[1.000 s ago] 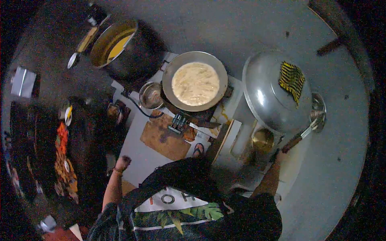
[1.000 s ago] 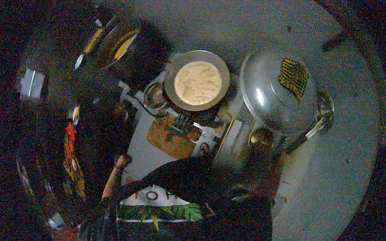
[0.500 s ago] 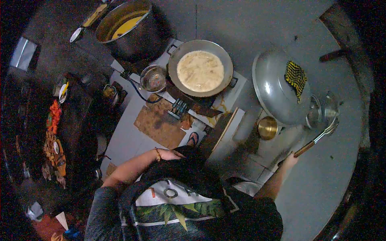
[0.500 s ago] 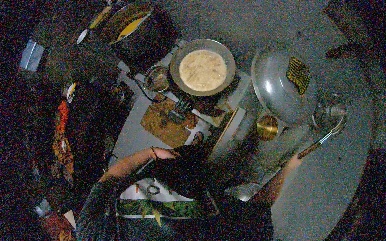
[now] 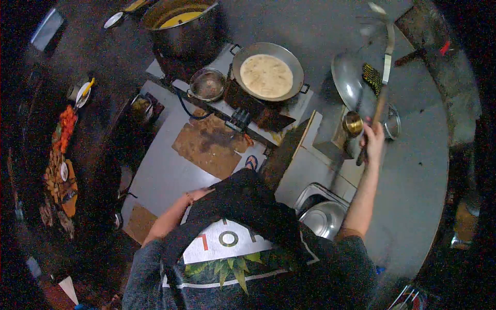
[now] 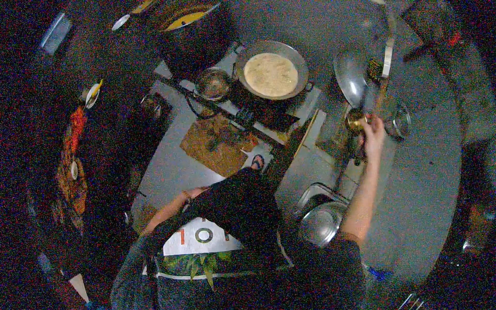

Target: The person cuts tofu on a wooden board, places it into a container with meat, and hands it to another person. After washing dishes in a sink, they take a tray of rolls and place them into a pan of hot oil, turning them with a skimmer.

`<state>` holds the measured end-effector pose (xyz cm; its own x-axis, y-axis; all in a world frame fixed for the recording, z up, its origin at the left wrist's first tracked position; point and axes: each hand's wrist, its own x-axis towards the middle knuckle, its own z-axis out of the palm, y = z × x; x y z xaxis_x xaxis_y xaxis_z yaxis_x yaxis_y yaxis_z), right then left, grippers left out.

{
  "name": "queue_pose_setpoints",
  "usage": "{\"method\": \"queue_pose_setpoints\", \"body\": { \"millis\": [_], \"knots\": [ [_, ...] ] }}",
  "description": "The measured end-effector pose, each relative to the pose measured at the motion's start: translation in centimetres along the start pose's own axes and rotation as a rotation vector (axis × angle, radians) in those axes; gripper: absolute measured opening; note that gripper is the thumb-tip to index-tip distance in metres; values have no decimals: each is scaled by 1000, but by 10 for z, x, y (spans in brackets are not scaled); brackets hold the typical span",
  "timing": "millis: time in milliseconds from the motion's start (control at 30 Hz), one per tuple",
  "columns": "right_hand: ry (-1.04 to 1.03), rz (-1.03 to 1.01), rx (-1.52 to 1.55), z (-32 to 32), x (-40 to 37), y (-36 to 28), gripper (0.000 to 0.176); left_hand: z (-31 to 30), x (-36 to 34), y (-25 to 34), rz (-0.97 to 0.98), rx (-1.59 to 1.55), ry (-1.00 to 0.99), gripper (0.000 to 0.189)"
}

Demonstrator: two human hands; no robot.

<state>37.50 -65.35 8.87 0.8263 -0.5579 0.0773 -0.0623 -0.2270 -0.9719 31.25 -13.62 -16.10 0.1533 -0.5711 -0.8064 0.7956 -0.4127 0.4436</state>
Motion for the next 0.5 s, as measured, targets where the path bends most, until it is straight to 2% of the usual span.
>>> {"method": "queue_pose_setpoints", "body": {
  "millis": [67,100,167,200,267,300,333,367,400,433,467,500],
  "knots": [
    [-103,-47,-8,28,-9,31,26,-22,2,-63,13,-33,165,48],
    [-110,130,60,49,-22,27,33,-28,5,-93,20,-43,250,48],
    [-214,44,-31,86,3,84,43,-40,17,-154,64,39,435,49],
    [-264,158,6,101,7,107,44,-47,30,-186,95,156,540,49],
    [-284,7,-266,140,39,154,44,-58,58,-235,150,509,764,50],
    [-304,5,-293,152,56,182,44,-66,72,-258,169,729,883,50],
    [-222,-70,-461,168,74,212,47,-72,84,-278,180,884,1008,51],
    [-187,-103,-525,180,58,211,48,-91,96,-305,203,969,1147,51],
    [-166,-122,-581,189,57,213,50,-104,99,-322,224,728,1219,52],
    [-172,-139,-572,194,61,222,50,-104,93,-329,343,24,1219,50],
    [-182,-81,-579,199,66,233,50,-97,74,-332,440,-670,1116,48],
    [-188,-22,-584,203,69,244,50,-88,57,-334,412,-710,1078,47]
  ]
}}
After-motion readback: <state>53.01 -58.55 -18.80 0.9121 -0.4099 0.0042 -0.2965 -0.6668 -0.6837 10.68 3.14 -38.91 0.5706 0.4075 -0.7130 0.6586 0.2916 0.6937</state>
